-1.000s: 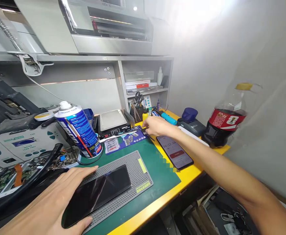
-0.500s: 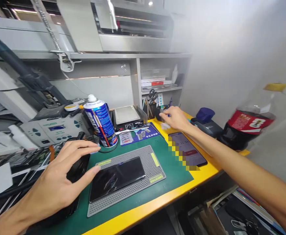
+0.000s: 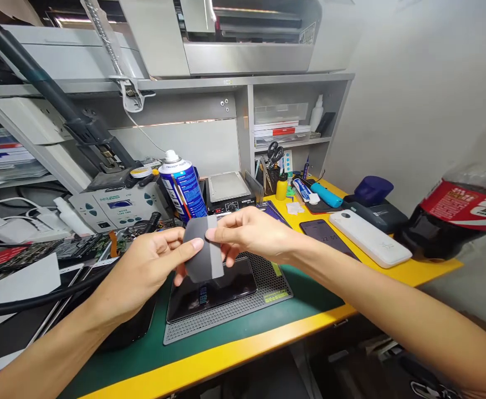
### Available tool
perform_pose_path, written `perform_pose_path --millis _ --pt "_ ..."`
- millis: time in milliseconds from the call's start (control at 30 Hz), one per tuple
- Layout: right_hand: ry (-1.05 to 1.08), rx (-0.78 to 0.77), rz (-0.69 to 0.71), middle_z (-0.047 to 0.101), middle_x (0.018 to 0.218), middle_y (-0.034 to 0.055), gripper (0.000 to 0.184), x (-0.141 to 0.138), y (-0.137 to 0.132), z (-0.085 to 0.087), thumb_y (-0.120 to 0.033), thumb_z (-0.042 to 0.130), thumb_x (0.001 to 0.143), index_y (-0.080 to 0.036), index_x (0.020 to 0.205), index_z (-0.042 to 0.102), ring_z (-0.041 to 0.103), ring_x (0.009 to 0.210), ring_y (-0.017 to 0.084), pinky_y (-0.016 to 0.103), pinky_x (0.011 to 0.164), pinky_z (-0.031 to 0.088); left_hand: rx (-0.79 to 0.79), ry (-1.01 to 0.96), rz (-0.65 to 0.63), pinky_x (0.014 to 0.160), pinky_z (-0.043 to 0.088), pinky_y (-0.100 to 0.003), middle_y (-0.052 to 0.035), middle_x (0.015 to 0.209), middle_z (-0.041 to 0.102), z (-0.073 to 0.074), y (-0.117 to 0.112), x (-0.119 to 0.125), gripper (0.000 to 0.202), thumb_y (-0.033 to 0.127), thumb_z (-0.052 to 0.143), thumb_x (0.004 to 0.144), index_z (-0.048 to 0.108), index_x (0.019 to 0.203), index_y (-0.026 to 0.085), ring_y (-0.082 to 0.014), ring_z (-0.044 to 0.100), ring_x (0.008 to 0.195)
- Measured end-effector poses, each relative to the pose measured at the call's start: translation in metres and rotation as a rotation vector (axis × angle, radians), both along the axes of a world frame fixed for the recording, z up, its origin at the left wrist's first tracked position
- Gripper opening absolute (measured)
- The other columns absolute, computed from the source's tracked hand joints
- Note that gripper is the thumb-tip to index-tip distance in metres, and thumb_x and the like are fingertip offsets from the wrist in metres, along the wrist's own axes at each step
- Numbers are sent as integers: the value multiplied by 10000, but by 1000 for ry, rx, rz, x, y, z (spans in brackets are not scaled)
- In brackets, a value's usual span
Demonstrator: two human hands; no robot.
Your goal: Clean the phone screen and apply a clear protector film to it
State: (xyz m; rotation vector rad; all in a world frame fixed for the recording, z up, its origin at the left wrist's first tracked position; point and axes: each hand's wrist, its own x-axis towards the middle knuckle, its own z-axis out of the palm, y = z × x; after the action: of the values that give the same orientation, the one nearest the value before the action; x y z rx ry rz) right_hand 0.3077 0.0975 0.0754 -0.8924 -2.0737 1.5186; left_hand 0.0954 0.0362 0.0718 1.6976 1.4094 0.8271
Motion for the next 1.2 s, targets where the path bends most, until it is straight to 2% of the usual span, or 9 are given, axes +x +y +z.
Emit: perform_pose_path --millis 133,233,367,533,700,833,933,1067,1200 --pt "-156 169 -29 745 846 53 454 13 8 -10 -624 557 990 -199 908 696 704 752 213 340 710 570 -73 20 68 550 449 -223 20 682 640 -10 -8 -19 496 682 589 922 631 803 202 -124 571 605" --pt "-334 332 -93 780 1022 117 383 35 11 -23 -492 628 957 -164 1095 769 717 921 290 385 821 551 -152 115 96 508 370 -211 40 524 550 -17 -15 -33 555 693 600 916 523 664 204 -100 496 497" --pt "-481 447 -40 745 1205 162 432 48 9 -39 -419 573 978 -149 1248 774 708 1083 332 413 939 535 -273 214 81 465 339 -216 48 453 522 -21 -21 -35 552 682 569 925 489 641 215 -106 467 421" --pt "-534 532 34 732 1204 132 416 46 10 -46 -392 471 1044 -194 1253 772 706 1111 298 388 988 523 -325 249 41 436 318 -208 69 399 474 -17 -20 -25 464 592 547 945 508 664 225 -104 422 374" --pt "-561 554 64 735 1211 134 410 46 10 -46 -384 435 1064 -199 1203 773 692 1155 295 397 1035 509 -314 233 -19 453 353 -205 62 418 518 -19 -15 -16 396 502 516 973 547 702 215 -102 457 382" --pt "-578 541 63 729 1200 138 435 46 9 -43 -396 407 1062 -194 1188 770 695 1115 293 410 1008 519 -315 225 -22 442 366 -208 60 469 585 -23 -12 -11 297 470 544 957 538 818 207 -103 476 379" --pt "-581 520 62 723 1202 140 451 45 8 -42 -411 400 1053 -184 1182 768 692 1108 295 419 1012 516 -323 223 -24 443 387 -207 65 494 612 -24 -11 -10 278 439 545 956 580 1006 168 -110 498 390" --pt "-586 483 45 703 1263 152 456 44 9 -42 -412 424 1029 -163 1213 759 671 1168 314 433 1063 496 -341 222 -1 427 416 -210 47 592 699 -25 -11 -9 470 399 546 951 540 1326 116 -117 517 402" --pt "-569 439 26 708 1289 144 415 43 10 -43 -390 462 1000 -162 1160 769 662 1199 312 413 1098 479 -339 221 34 392 408 -206 59 597 701 -27 -9 -4 593 381 561 935 481 1469 136 -121 512 390"
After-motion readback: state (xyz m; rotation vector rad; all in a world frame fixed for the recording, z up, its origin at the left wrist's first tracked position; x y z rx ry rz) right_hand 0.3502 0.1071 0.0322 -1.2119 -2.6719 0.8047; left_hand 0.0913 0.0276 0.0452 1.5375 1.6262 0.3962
